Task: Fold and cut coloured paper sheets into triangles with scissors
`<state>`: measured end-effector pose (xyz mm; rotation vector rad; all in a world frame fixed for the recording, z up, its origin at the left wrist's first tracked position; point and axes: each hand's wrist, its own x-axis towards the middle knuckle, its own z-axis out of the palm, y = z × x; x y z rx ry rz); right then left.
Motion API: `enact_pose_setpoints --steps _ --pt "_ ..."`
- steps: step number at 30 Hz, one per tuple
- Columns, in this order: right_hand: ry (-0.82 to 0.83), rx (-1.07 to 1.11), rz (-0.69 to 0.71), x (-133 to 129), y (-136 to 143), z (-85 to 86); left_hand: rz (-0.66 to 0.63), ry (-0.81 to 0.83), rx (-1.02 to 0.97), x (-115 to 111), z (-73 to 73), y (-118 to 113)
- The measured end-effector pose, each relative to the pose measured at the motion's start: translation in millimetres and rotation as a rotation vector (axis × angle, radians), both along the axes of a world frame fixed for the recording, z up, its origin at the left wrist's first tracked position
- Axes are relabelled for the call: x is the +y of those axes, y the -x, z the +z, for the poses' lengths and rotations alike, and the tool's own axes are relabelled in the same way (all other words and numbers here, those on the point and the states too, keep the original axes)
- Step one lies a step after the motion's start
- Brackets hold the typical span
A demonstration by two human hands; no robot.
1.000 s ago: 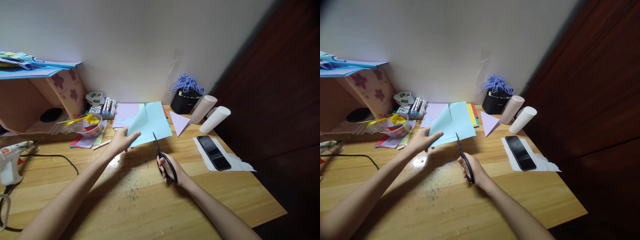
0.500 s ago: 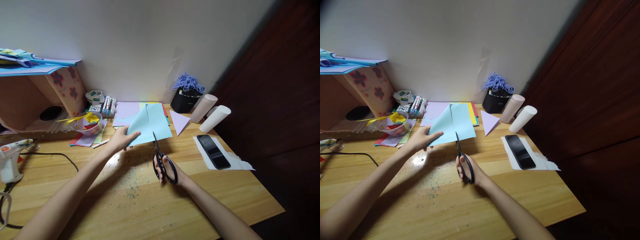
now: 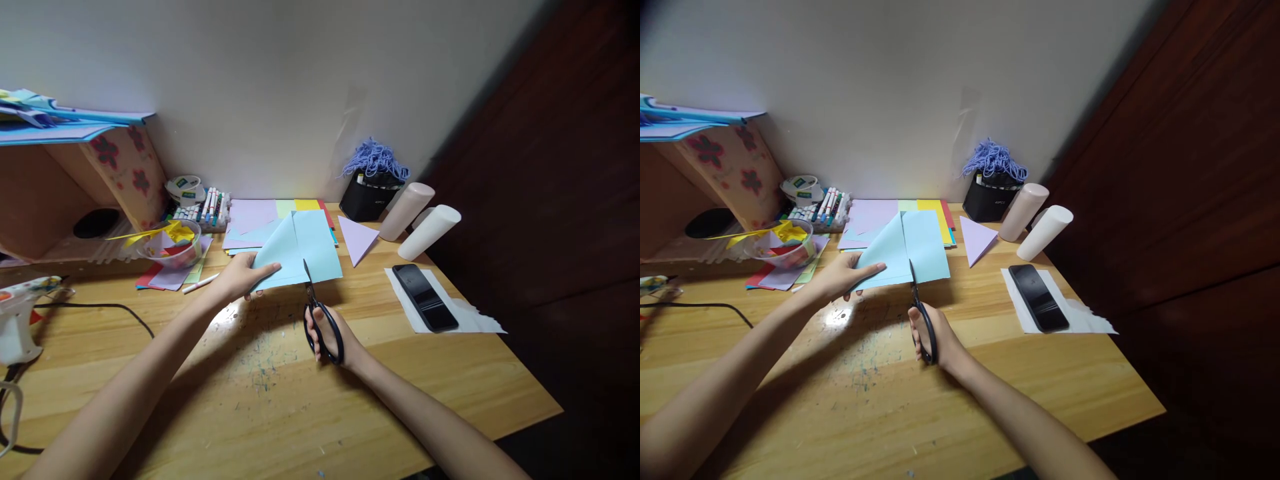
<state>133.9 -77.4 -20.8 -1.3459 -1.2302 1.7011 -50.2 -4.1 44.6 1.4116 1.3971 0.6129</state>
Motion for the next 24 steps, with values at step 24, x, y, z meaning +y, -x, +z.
enact_pose_setpoints --steps 24 --pt "-0.098 -0.119 -0.001 39.7 17.8 -8.7 0.029 -0.059 0.048 14.1 -0.1 15.5"
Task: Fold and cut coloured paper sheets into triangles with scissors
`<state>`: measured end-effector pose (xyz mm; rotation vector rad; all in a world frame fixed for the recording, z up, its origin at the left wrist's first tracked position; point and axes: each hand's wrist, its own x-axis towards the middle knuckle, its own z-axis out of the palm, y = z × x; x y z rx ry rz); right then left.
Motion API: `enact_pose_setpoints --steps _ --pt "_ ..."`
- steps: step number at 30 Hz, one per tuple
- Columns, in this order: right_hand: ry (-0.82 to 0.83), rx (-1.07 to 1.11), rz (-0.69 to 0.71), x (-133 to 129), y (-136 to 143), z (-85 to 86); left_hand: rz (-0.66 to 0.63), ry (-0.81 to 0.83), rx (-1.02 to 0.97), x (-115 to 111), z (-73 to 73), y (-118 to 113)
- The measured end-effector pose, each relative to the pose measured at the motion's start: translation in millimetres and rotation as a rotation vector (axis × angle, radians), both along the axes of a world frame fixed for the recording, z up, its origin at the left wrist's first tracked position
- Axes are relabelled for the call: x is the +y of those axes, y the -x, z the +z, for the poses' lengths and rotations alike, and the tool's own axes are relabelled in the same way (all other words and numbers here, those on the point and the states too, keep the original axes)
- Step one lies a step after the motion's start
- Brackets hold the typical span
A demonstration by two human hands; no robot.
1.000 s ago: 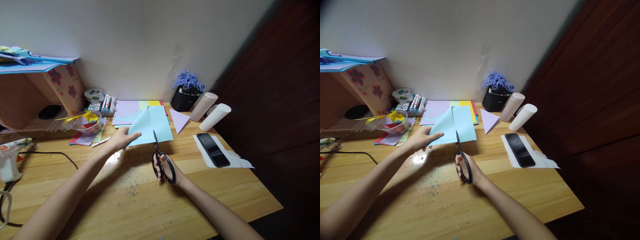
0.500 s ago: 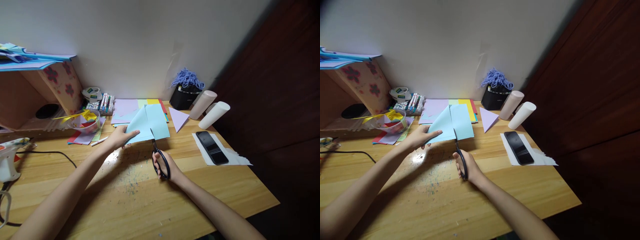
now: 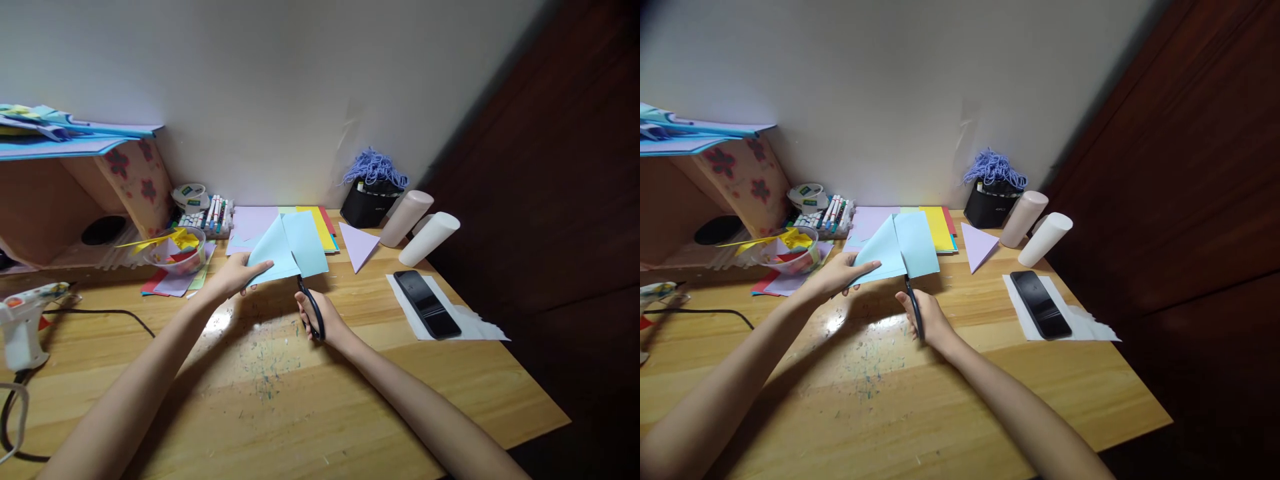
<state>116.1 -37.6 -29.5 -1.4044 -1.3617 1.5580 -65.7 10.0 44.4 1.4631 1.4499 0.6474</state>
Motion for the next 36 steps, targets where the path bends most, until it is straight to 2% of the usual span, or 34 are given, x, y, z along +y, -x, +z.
enact_pose_setpoints --steps 4,11,21,25,27,30,34,36 --pt "0.004 0.015 0.009 4.1 5.3 -1.6 -0.001 -0.012 0.002 2.2 -1.7 7.0" --pt "0.029 0.097 0.016 1.7 4.9 2.0 -0.107 0.039 0.005 0.0 -0.8 4.5" --pt "0.015 0.01 -0.046 0.8 2.0 1.2 -0.101 0.049 0.014 -0.2 -3.6 2.7" --pt "0.024 0.034 -0.016 1.1 -0.2 0.1 -0.159 0.043 -0.02 3.0 -4.6 9.5" --pt "0.029 0.035 0.02 0.0 -0.4 -0.6 -0.173 0.005 -0.034 5.9 -6.5 13.6" --pt "0.03 0.03 0.069 -3.3 0.7 -0.8 -0.101 -0.103 0.016 9.4 -11.3 14.9" --pt "0.069 0.128 0.121 -6.3 2.9 2.3 0.009 -0.351 0.27 8.3 -17.6 6.1" --pt "0.098 0.187 0.139 -6.2 3.2 4.5 0.025 -0.429 0.371 6.2 -19.8 0.9"
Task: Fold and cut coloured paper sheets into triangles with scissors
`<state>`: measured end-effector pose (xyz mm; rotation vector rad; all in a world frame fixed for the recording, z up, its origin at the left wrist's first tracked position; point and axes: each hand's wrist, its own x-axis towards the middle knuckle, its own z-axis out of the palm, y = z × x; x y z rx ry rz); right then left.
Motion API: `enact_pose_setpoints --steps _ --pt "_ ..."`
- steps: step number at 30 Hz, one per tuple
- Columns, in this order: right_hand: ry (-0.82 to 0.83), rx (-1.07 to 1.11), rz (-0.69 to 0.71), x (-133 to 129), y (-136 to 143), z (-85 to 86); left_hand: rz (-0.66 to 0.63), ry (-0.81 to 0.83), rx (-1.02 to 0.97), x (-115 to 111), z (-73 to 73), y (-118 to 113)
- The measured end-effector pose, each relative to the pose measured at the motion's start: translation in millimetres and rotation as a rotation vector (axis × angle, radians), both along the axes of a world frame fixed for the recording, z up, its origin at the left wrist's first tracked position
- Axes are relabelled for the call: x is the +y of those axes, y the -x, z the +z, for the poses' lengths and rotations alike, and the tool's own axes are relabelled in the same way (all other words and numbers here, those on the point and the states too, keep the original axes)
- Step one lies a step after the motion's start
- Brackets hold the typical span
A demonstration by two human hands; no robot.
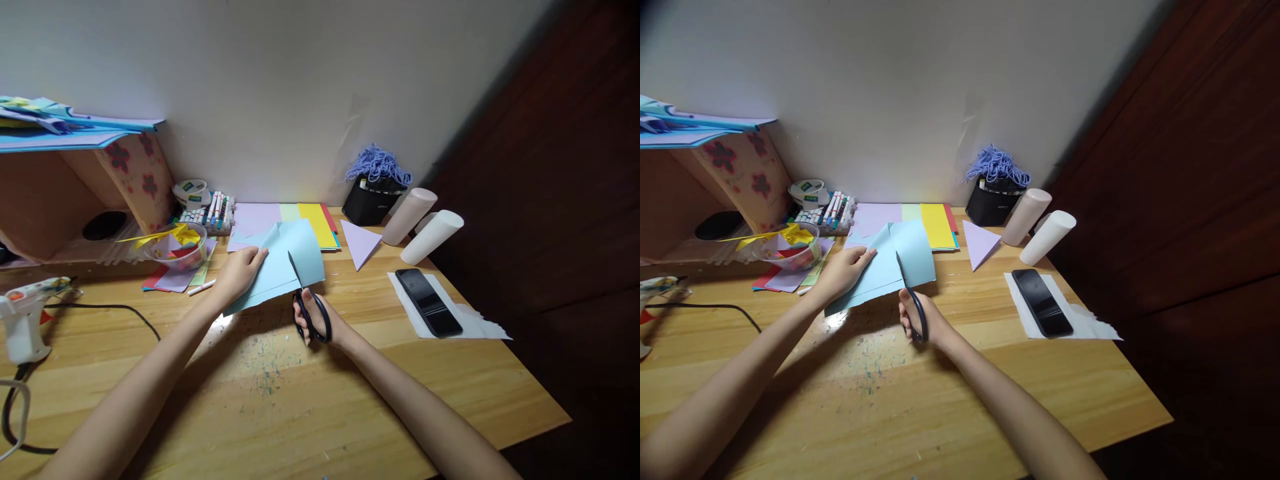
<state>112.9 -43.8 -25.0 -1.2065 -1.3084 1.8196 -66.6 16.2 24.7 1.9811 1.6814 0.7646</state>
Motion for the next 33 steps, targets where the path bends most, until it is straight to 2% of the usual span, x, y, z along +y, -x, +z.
enact_pose_setpoints --steps 6,16,24,29,33 --pt "-0.049 0.001 -0.023 0.1 -1.5 0.5 -0.069 -0.063 -0.027 -3.3 -3.3 -7.7" --pt "-0.076 -0.121 -0.093 -3.5 0.0 1.6 -0.075 -0.01 -0.078 -2.2 -2.3 -8.8" --pt "-0.052 -0.105 -0.107 -3.4 1.2 -5.5 -0.092 0.012 -0.102 -3.2 0.0 -7.8" --pt "-0.088 -0.056 -0.088 -3.8 0.4 -6.4 -0.175 0.099 -0.16 -7.2 2.3 -11.8" --pt "-0.124 -0.046 -0.124 -5.1 1.8 -7.0 -0.179 0.142 -0.221 -8.4 2.0 -14.6"
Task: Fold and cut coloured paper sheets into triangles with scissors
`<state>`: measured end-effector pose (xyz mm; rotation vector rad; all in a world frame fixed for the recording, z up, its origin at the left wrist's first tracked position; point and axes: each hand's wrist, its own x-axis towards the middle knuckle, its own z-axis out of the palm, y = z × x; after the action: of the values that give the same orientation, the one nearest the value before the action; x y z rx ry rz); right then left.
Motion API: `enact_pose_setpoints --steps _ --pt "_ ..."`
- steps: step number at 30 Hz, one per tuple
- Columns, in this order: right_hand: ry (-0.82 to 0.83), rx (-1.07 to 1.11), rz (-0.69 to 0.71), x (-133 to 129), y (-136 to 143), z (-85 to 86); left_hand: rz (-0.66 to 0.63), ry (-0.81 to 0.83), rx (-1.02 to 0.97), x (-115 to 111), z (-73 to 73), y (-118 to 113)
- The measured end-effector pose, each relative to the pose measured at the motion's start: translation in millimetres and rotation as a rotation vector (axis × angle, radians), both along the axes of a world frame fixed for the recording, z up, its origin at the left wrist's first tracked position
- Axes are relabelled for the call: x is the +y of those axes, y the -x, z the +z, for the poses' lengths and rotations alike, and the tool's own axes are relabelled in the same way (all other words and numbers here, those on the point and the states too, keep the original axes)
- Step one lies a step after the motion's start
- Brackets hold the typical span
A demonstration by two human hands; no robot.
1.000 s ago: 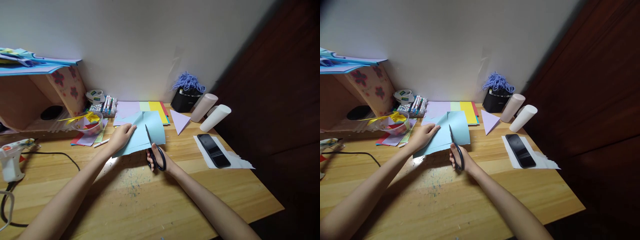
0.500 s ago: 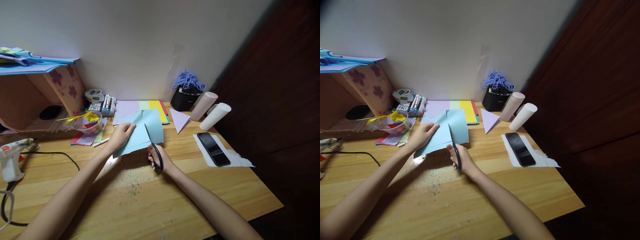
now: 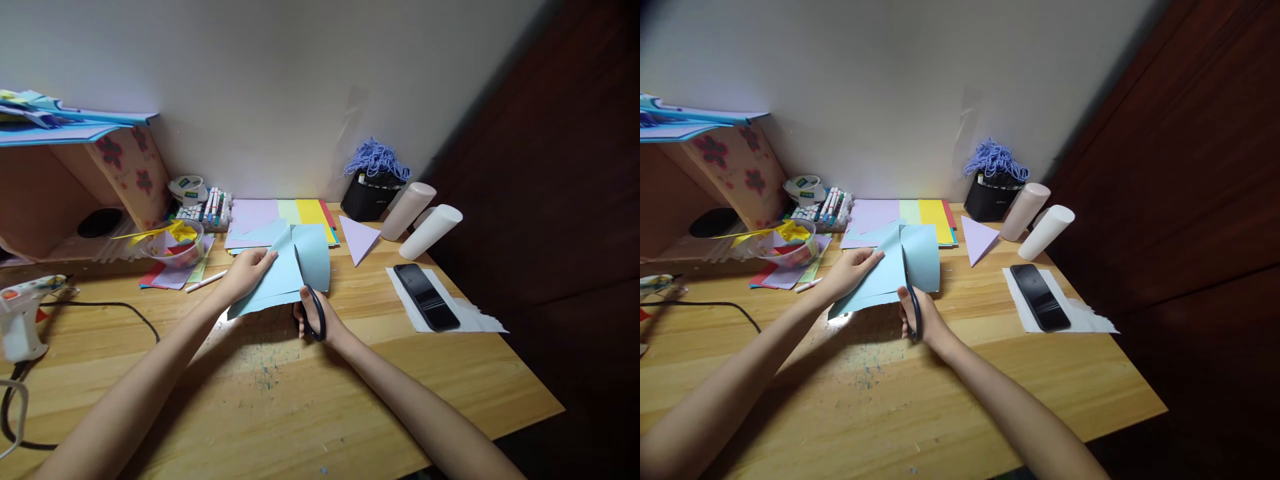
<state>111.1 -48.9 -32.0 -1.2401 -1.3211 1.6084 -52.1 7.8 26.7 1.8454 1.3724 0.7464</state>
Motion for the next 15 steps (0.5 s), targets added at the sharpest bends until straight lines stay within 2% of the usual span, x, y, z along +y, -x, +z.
enact_pose_setpoints --steps 12,15 --pt "0.054 -0.043 -0.071 -1.7 2.0 2.7 0.02 0.015 -0.081 -1.5 0.2 -1.2" --pt "-0.032 -0.05 -0.028 -1.4 -0.1 2.6 -0.017 0.062 -0.102 -4.2 1.8 -2.7"
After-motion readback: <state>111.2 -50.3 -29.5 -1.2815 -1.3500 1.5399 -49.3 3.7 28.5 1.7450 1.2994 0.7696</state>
